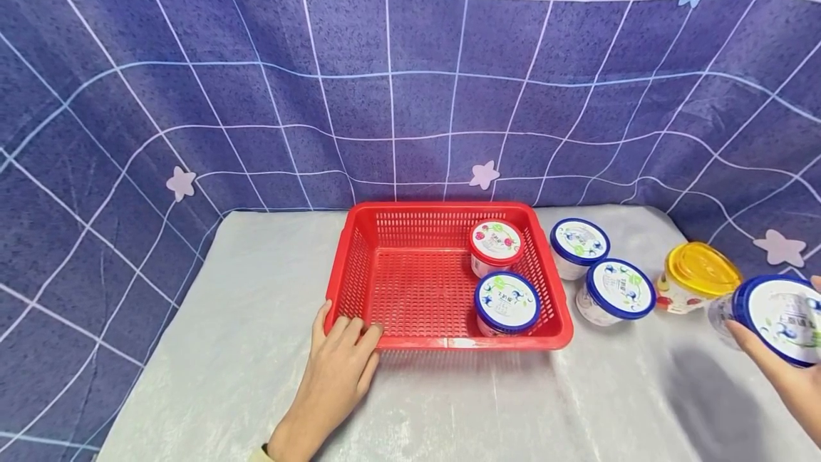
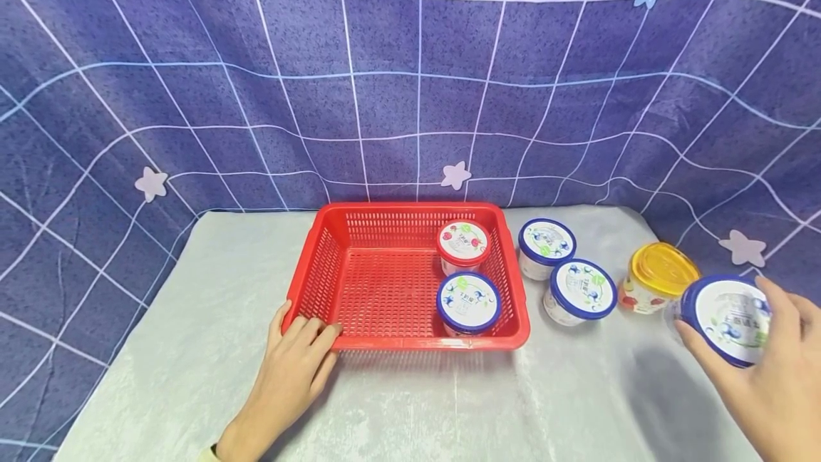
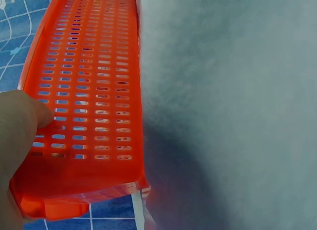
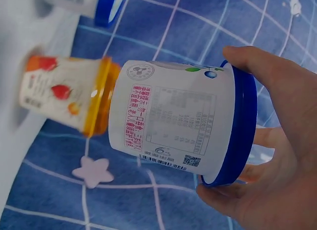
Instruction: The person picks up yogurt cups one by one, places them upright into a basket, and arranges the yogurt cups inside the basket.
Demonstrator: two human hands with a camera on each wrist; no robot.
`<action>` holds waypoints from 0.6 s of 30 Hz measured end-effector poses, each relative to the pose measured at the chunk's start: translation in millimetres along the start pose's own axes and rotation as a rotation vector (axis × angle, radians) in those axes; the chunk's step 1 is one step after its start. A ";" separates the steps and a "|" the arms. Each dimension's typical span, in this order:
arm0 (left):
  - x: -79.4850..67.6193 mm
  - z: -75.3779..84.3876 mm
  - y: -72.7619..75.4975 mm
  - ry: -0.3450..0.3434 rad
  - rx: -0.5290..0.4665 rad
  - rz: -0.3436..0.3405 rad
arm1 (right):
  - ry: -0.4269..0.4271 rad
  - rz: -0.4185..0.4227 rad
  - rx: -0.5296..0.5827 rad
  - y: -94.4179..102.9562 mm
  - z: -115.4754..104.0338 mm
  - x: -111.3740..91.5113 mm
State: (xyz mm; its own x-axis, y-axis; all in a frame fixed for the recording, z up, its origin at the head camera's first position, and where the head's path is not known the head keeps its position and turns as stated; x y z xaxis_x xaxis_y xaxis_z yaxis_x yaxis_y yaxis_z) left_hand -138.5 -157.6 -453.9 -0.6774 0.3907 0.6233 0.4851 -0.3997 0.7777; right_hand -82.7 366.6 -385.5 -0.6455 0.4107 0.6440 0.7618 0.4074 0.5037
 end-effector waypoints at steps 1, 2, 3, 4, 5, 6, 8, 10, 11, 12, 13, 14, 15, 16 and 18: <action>0.1 0.1 0.0 -0.002 0.000 0.003 | 0.015 -0.006 0.009 -0.1 -3.6 0.8; 0.3 0.2 0.0 -0.005 -0.001 0.007 | 0.032 -0.013 0.010 0.0 -7.3 1.7; 0.4 0.3 0.0 -0.007 -0.001 0.011 | 0.054 -0.020 0.014 -0.2 -11.0 2.8; 0.2 0.2 0.0 -0.007 -0.001 0.013 | 0.071 -0.033 0.012 -0.8 -14.8 4.1; 0.0 0.1 0.0 -0.006 0.000 0.011 | 0.095 -0.044 0.014 -1.5 -18.3 5.8; -0.2 0.0 0.0 -0.006 -0.001 0.012 | 0.121 -0.056 0.016 -2.3 -21.7 7.7; -0.3 -0.3 0.0 -0.003 0.000 0.007 | 0.167 -0.078 0.026 -4.4 -28.4 11.6; -0.4 -0.6 0.0 0.000 0.001 0.002 | 0.221 -0.085 0.058 -7.6 -34.8 16.5; -0.5 -0.7 -0.1 0.000 0.000 0.001 | 0.257 -0.084 0.076 -9.5 -37.7 19.0; -0.5 -0.8 -0.1 0.000 0.001 -0.002 | 0.287 -0.078 0.089 -11.6 -40.6 21.3; -0.5 -0.9 -0.1 0.001 0.003 -0.005 | 0.313 -0.073 0.098 -13.6 -43.7 23.2; -0.6 -1.0 -0.1 0.002 0.002 -0.006 | 0.341 -0.064 0.109 -16.1 -46.9 24.9; -0.7 -1.0 -0.1 0.002 0.001 -0.008 | 0.370 -0.064 0.112 -18.0 -49.9 26.8; -0.8 -1.1 -0.1 0.003 0.001 -0.011 | 0.391 -0.055 0.112 -20.1 -53.1 28.2; -0.9 -1.1 0.2 0.006 0.002 -0.017 | 0.417 -0.057 0.086 -23.5 -59.8 30.0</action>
State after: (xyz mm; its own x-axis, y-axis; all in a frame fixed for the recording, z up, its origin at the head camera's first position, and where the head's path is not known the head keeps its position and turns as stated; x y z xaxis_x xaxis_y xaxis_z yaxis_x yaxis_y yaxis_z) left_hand -138.5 -158.9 -454.4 -0.6892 0.3921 0.6093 0.4746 -0.3911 0.7885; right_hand -116.6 320.5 -343.6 -0.5950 0.0283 0.8033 0.7070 0.4939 0.5062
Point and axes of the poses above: each hand's wrist, its own x-axis towards the middle knuckle, its own y-axis out of the back of the hand, z = x × y, the point moved 1 cm from there along x, towards the middle knuckle, and after that the axes turned 4 degrees about y, right-handed, at the moved point
